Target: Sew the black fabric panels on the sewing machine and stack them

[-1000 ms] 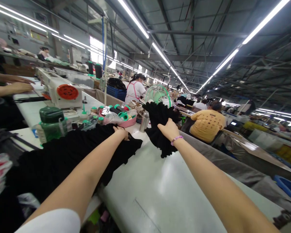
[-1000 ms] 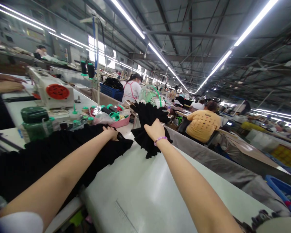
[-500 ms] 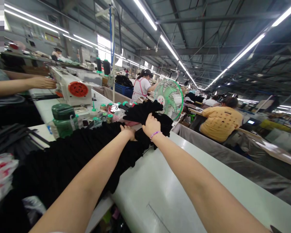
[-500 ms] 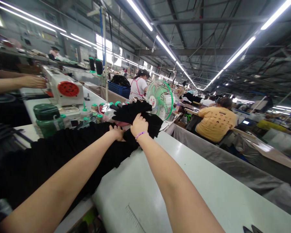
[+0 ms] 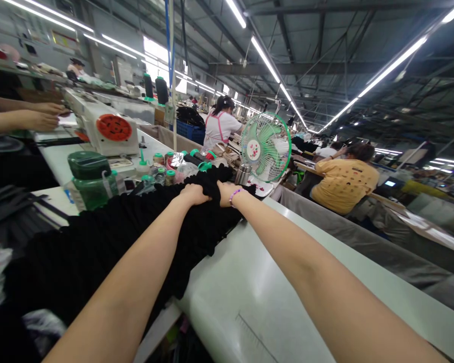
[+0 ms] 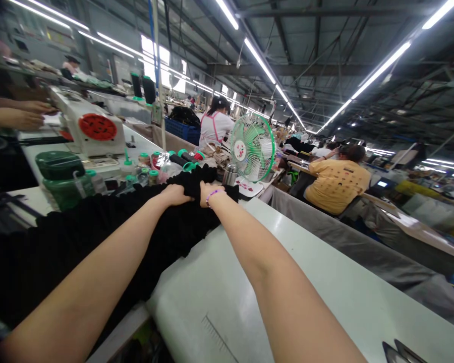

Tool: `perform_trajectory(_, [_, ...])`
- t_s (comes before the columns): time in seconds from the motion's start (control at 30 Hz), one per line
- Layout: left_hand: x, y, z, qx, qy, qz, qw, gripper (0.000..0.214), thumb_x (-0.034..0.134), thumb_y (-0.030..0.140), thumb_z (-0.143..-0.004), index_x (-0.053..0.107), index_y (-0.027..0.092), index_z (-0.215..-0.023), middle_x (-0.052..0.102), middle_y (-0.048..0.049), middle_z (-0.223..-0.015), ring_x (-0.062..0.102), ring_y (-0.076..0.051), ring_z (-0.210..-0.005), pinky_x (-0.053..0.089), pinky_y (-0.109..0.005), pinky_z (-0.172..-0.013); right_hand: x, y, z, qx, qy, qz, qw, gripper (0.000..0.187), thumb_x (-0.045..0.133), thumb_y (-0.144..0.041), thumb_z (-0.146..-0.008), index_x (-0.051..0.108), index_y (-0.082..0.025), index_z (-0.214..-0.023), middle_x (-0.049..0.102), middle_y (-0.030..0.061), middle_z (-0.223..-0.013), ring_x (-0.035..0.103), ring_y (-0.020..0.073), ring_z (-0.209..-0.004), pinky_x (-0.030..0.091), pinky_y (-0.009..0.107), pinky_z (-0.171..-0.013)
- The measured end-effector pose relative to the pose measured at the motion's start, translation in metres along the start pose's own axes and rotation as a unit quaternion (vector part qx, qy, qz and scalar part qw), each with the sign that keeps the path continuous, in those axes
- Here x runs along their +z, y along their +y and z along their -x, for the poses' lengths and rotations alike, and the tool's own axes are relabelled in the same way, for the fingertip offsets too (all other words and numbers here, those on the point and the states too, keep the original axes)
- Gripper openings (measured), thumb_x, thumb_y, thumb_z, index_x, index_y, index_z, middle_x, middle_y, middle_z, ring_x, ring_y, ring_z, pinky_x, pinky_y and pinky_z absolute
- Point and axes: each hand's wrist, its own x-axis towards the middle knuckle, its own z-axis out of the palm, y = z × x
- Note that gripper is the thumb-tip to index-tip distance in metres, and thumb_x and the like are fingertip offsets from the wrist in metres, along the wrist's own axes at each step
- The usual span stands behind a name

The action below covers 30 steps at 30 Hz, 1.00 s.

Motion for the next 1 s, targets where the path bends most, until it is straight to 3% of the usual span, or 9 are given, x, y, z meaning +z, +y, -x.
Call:
perform_trajectory(0.2, [0.013, 0.008, 0.0, -0.015, 0.027, 0.011, 0.999, 0.041, 0.063, 0.041, -0.093, 0.06, 0.017, -0.126, 0.059, -0.0115, -0.134, 0.059, -0.028, -0.119, 0.05, -0.052, -0.1, 0.014, -0.007, 0.0, -0.032, 0.005, 0.037, 0.999, 0.083, 0.068, -0.012, -0.082, 0.028, -0.015, -0.155, 0.045, 0.0185, -0.151, 0.042, 0.0383, -0.137, 0.037, 0.058, -0.11])
perform_trajectory(0.33, [0.011, 0.009, 0.004, -0.034, 0.064, 0.015, 0.997, 0.038, 0.062, 0.036, -0.093, 0.06, 0.014, -0.125, 0.061, -0.0145, -0.13, 0.06, -0.029, -0.118, 0.051, -0.05, -0.097, 0.033, 0.004, 0.006, -0.042, 0.008, 0.018, 0.999, 0.091, 0.068, -0.021, -0.079, 0.021, -0.016, -0.157, 0.042, 0.0157, -0.155, 0.045, 0.0372, -0.135, 0.04, 0.053, -0.108])
perform_trajectory(0.47, [-0.002, 0.017, 0.016, -0.027, 0.172, 0.018, 0.985, 0.046, 0.032, 0.02, -0.099, 0.049, 0.0, -0.137, 0.048, -0.031, -0.141, 0.049, -0.041, -0.132, 0.044, -0.055, -0.101, 0.037, 0.012, 0.004, -0.043, 0.03, -0.007, 0.999, 0.085, 0.064, -0.031, -0.082, 0.023, -0.023, -0.157, 0.043, 0.0104, -0.155, 0.045, 0.0359, -0.134, 0.041, 0.053, -0.108])
perform_trajectory(0.57, [-0.006, 0.03, 0.019, 0.083, 0.208, 0.019, 0.974, 0.05, 0.027, 0.02, -0.099, 0.045, 0.012, -0.145, 0.049, -0.0172, -0.149, 0.044, -0.031, -0.139, 0.035, -0.046, -0.114, 0.036, 0.005, 0.0, -0.043, 0.032, -0.022, 0.998, 0.078, 0.066, -0.029, -0.08, 0.036, -0.021, -0.151, 0.047, 0.0126, -0.152, 0.045, 0.0369, -0.134, 0.041, 0.053, -0.107])
perform_trajectory(0.63, [-0.003, 0.036, 0.016, 0.164, 0.188, 0.016, 0.968, 0.048, 0.03, 0.025, -0.099, 0.05, 0.021, -0.143, 0.055, -0.0057, -0.147, 0.048, -0.021, -0.136, 0.035, -0.033, -0.115, 0.033, 0.003, -0.001, -0.054, 0.029, -0.032, 0.998, 0.073, 0.069, -0.031, -0.078, 0.045, -0.017, -0.146, 0.051, 0.0154, -0.148, 0.045, 0.0364, -0.135, 0.04, 0.05, -0.109])
perform_trajectory(0.7, [0.004, 0.039, 0.011, 0.206, 0.163, 0.008, 0.965, 0.047, 0.028, 0.029, -0.101, 0.057, 0.023, -0.138, 0.061, -0.0018, -0.142, 0.05, -0.017, -0.134, 0.034, -0.029, -0.114, 0.029, 0.01, 0.0, -0.069, 0.021, -0.049, 0.996, 0.067, 0.07, -0.037, -0.08, 0.051, -0.017, -0.141, 0.056, 0.0144, -0.143, 0.05, 0.033, -0.132, 0.043, 0.042, -0.107])
perform_trajectory(0.77, [0.012, 0.039, 0.009, 0.208, 0.151, -0.006, 0.966, 0.048, 0.025, 0.031, -0.102, 0.065, 0.025, -0.129, 0.066, -0.0017, -0.136, 0.049, -0.019, -0.136, 0.03, -0.035, -0.117, 0.024, 0.026, 0.002, -0.074, 0.013, -0.068, 0.995, 0.059, 0.066, -0.048, -0.085, 0.056, -0.021, -0.136, 0.063, 0.0096, -0.137, 0.057, 0.0285, -0.125, 0.046, 0.035, -0.103])
perform_trajectory(0.87, [0.019, 0.038, 0.015, 0.178, 0.159, -0.039, 0.97, 0.045, 0.03, 0.037, -0.101, 0.068, 0.028, -0.124, 0.061, -0.003, -0.142, 0.041, -0.025, -0.142, 0.019, -0.049, -0.121, 0.022, 0.057, 0.012, -0.026, 0.014, -0.079, 0.996, 0.057, 0.05, -0.064, -0.093, 0.064, -0.02, -0.126, 0.065, 0.0131, -0.133, 0.06, 0.0314, -0.123, 0.045, 0.042, -0.103])
perform_trajectory(1.0, [0.01, 0.047, 0.023, 0.139, 0.171, -0.088, 0.971, 0.049, 0.029, 0.044, -0.1, 0.066, 0.026, -0.128, 0.042, -0.0078, -0.158, 0.039, -0.031, -0.141, 0.033, -0.052, -0.111, 0.034, 0.073, 0.034, 0.029, 0.02, -0.09, 0.995, 0.068, 0.039, -0.072, -0.095, 0.065, -0.017, -0.124, 0.065, 0.0195, -0.131, 0.06, 0.0361, -0.123, 0.042, 0.053, -0.104])
